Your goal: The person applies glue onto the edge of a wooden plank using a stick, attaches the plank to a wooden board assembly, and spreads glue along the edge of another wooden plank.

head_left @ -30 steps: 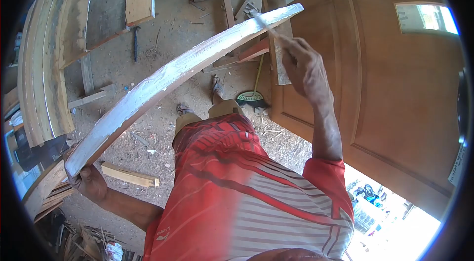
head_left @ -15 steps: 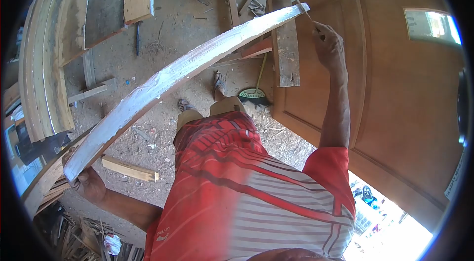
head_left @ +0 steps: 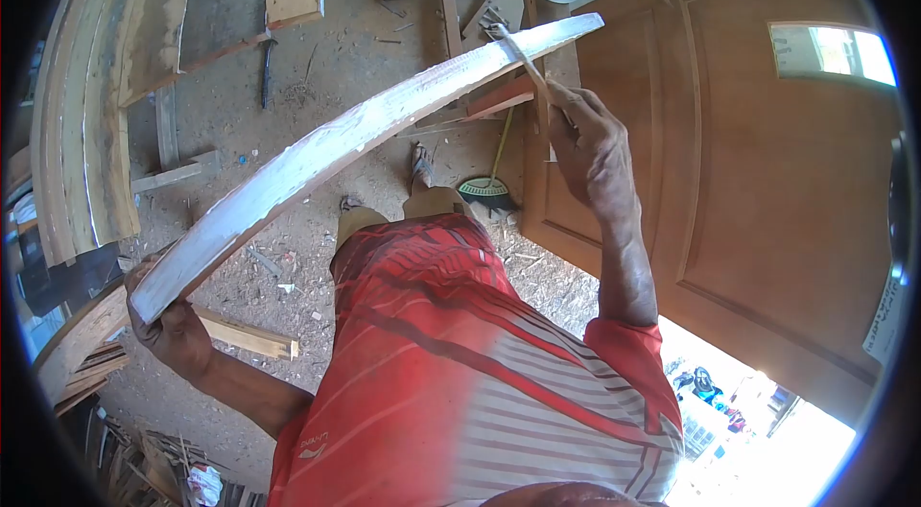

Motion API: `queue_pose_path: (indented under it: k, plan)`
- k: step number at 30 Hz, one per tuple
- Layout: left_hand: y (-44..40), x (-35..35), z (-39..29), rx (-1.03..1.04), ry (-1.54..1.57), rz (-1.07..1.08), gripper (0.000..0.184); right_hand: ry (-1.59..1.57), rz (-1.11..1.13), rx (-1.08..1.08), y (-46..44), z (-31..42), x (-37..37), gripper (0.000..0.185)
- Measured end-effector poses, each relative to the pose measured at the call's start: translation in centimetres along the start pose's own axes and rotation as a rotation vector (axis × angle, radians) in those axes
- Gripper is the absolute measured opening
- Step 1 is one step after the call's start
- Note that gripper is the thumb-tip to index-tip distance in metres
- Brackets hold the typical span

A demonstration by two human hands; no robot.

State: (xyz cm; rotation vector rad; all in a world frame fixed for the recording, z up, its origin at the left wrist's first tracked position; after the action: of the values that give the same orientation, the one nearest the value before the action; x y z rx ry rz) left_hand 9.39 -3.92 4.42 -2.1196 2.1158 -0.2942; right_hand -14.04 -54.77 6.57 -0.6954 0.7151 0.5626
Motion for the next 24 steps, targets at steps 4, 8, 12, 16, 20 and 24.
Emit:
queue_pose_path:
  k: [4,8,12,16,20,24]
  plan:
    - [0.3,0.3,0.6,-0.004,0.013,0.01,0.057,0.009,-0.007,-0.049,1.9,4.1,0.6,0.027]
    - [0.8,1.5,0.1,0.011,-0.004,0.051,0.056,0.027,0.008,-0.145,3.9,8.3,1.1,0.031]
    - [1.1,1.7,0.1,0.025,-0.013,0.1,0.058,-0.023,0.052,-0.231,6.0,12.9,1.6,0.033]
    - [1.2,1.7,0.6,0.005,0.0,0.106,0.059,-0.182,0.037,-0.169,5.8,12.9,0.1,0.03]
    - [1.7,1.4,0.5,-0.007,-0.012,0.092,0.058,0.002,-0.086,0.078,2.5,2.8,-1.6,0.026]
    - [2.4,1.6,0.2,0.002,0.027,0.09,0.058,0.164,-0.093,-0.024,0.7,-3.3,-1.0,0.026]
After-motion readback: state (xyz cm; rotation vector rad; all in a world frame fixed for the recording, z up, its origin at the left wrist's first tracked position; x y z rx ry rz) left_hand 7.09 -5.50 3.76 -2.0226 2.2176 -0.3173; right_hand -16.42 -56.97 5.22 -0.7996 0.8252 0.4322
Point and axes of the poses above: each hand's wrist, its own y-axis away from the middle knuckle, its own x-axis out of the palm, z = x × y, the point moved 8 cm from there along -y, towards the middle knuckle, and after that the axes turned 13 degrees about -z, right-handed, at the moved point
